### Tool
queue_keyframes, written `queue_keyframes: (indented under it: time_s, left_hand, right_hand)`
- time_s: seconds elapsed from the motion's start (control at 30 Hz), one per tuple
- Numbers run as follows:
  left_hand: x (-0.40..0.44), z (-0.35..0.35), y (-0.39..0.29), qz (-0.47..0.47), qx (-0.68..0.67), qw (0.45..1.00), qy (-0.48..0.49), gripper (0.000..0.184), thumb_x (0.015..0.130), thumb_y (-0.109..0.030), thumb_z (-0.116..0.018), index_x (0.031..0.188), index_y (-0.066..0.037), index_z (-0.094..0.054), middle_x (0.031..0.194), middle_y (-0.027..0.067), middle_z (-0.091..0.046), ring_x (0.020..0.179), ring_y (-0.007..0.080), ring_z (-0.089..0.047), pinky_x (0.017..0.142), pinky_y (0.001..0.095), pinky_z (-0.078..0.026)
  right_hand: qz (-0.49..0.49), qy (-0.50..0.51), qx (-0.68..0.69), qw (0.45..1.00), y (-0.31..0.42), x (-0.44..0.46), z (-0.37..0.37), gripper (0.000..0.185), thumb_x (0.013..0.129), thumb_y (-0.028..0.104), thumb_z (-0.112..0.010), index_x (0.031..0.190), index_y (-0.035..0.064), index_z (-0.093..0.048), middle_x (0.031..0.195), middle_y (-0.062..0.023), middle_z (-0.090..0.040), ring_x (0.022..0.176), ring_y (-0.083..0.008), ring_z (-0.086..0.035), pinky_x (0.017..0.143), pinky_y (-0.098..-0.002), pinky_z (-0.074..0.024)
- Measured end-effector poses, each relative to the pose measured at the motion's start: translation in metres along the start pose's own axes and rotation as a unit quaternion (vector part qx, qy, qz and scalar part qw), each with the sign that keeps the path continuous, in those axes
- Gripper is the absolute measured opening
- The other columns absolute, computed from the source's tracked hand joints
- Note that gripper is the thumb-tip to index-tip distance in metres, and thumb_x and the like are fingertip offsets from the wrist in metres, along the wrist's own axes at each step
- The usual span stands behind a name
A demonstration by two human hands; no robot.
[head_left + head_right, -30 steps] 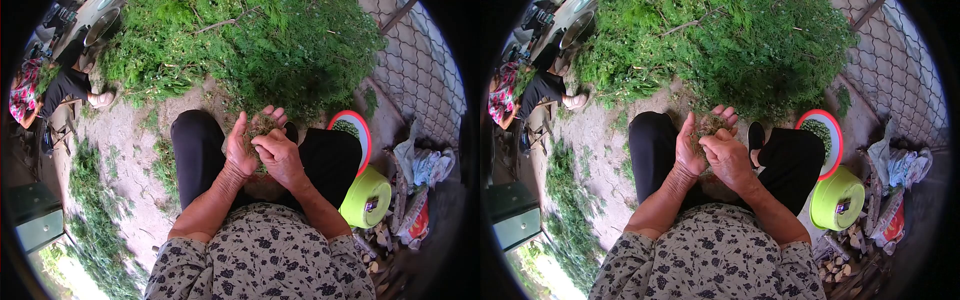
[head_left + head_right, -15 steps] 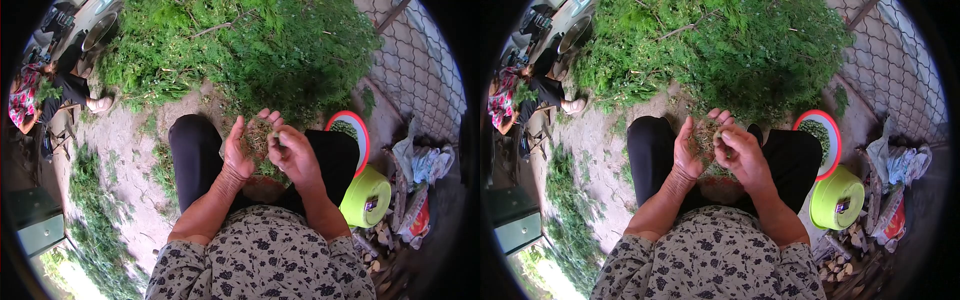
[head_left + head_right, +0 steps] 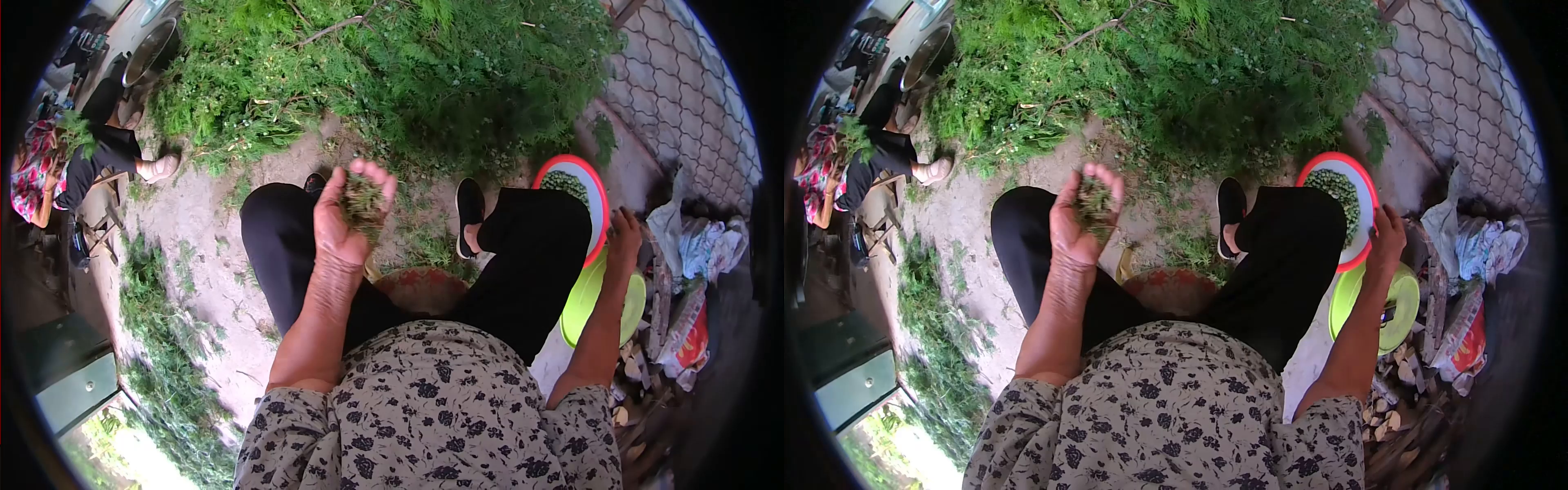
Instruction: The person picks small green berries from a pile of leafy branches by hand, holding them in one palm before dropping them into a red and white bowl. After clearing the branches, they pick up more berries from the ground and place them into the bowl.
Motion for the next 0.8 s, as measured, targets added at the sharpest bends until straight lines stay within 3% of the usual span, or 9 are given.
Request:
queue_keyframes:
  time_s: [0.07, 0.3, 0.4, 0.43, 0.5, 0.57, 0.67, 0.73, 0.8]
  left_hand:
    - [-0.014, -0.014, -0.013, -0.007, -0.033, 0.999, 0.007, 0.02, 0.095, -0.023, -0.051, 0.095, -0.004, -0.057, 0.088, 0.0093, -0.061, 0.082, 0.022, -0.059, 0.079, 0.0384, -0.053]
    - [-0.097, -0.048, -0.144, -0.202, 0.096, 0.964, 0.143, 0.019, 0.096, -0.021, -0.049, 0.096, -0.003, -0.055, 0.078, 0.0035, -0.048, 0.063, 0.0109, -0.042, 0.048, 0.0229, -0.04]
    - [-0.14, 0.024, -0.227, -0.355, 0.19, 0.914, -0.036, 0.023, 0.097, -0.024, -0.049, 0.102, -0.003, -0.053, 0.085, 0.0056, -0.053, 0.069, 0.0122, -0.05, 0.051, 0.0236, -0.045]
    - [-0.162, 0.065, -0.252, -0.416, 0.205, 0.872, -0.158, 0.027, 0.096, -0.025, -0.05, 0.109, -0.002, -0.052, 0.09, 0.0074, -0.056, 0.073, 0.0144, -0.055, 0.052, 0.0243, -0.048]
    - [-0.222, 0.143, -0.282, -0.329, 0.749, 0.433, -0.379, 0.04, 0.095, -0.027, -0.052, 0.126, -0.003, -0.048, 0.113, 0.0167, -0.056, 0.097, 0.025, -0.058, 0.072, 0.032, -0.053]
    - [-0.235, 0.174, -0.272, -0.299, 0.656, 0.278, -0.635, 0.048, 0.092, -0.024, -0.055, 0.136, -0.007, -0.043, 0.131, 0.0241, -0.045, 0.117, 0.0345, -0.048, 0.092, 0.0412, -0.046]
    - [-0.239, 0.191, -0.278, -0.394, 0.75, 0.28, -0.45, 0.041, 0.093, -0.016, -0.05, 0.133, -0.007, -0.048, 0.14, 0.0265, -0.034, 0.126, 0.0377, -0.038, 0.1, 0.0468, -0.037]
    - [-0.205, 0.108, -0.239, -0.441, 0.866, 0.026, -0.234, 0.037, 0.095, -0.009, -0.04, 0.13, -0.006, -0.05, 0.139, 0.0268, -0.035, 0.126, 0.0393, -0.038, 0.1, 0.0479, -0.038]
    - [-0.157, 0.007, -0.194, -0.542, 0.831, 0.052, -0.109, 0.036, 0.097, -0.009, -0.032, 0.125, -0.002, -0.054, 0.134, 0.0255, -0.041, 0.124, 0.0385, -0.042, 0.101, 0.0474, -0.038]
  right_hand:
    - [0.14, -0.101, -0.411, 0.895, -0.003, -0.001, 0.017, 0.04, 0.084, 0.016, -0.063, 0.117, -0.0055, -0.058, 0.11, -0.0157, -0.063, 0.098, -0.0229, -0.061, 0.082, -0.0327, -0.0479]
    - [0.136, -0.128, -0.294, 0.937, -0.024, 0.0, 0.017, 0.034, 0.084, 0.012, -0.061, 0.113, -0.0067, -0.061, 0.103, -0.0112, -0.065, 0.091, -0.0165, -0.06, 0.081, -0.0288, -0.0469]
    - [0.132, -0.143, -0.161, 0.968, -0.009, 0.0, -0.013, 0.03, 0.085, 0.011, -0.06, 0.11, -0.0047, -0.063, 0.098, -0.0071, -0.065, 0.086, -0.0106, -0.058, 0.076, -0.0246, -0.0459]
    - [0.132, -0.145, -0.159, 0.967, 0.001, -0.004, -0.025, 0.03, 0.085, 0.011, -0.06, 0.11, -0.0047, -0.063, 0.098, -0.0071, -0.065, 0.086, -0.0106, -0.058, 0.076, -0.0246, -0.0459]
    - [0.189, -0.102, -0.14, 0.967, 0.027, -0.019, -0.059, 0.027, 0.087, 0.01, -0.06, 0.111, -0.0025, -0.064, 0.095, -0.0044, -0.064, 0.083, -0.0071, -0.056, 0.075, -0.021, -0.0439]
    - [0.22, -0.069, -0.138, 0.963, 0.055, -0.044, -0.107, 0.026, 0.087, 0.009, -0.061, 0.11, -0.0023, -0.064, 0.096, -0.0037, -0.064, 0.082, -0.0071, -0.056, 0.076, -0.0206, -0.0437]
    - [0.247, 0.006, -0.119, 0.962, 0.055, -0.061, -0.162, 0.024, 0.087, 0.007, -0.061, 0.11, -0.0012, -0.064, 0.1, -0.0031, -0.064, 0.088, -0.0085, -0.056, 0.081, -0.0217, -0.0439]
    - [0.252, 0.059, -0.108, 0.96, 0.044, -0.066, -0.198, 0.022, 0.087, 0.007, -0.063, 0.109, 0.0013, -0.065, 0.1, -0.002, -0.063, 0.089, -0.0088, -0.057, 0.082, -0.0221, -0.0445]
    - [0.238, 0.102, -0.118, 0.959, 0.028, -0.07, -0.231, 0.021, 0.086, 0.008, -0.064, 0.107, 0.0045, -0.066, 0.095, -0.0008, -0.063, 0.085, -0.0081, -0.057, 0.078, -0.0218, -0.0453]
Point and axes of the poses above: each hand's wrist, its own x-axis towards the middle knuckle, its own z-axis out of the back of the hand, y = z × x, the point moved 3 cm from there along x, towards the middle knuckle
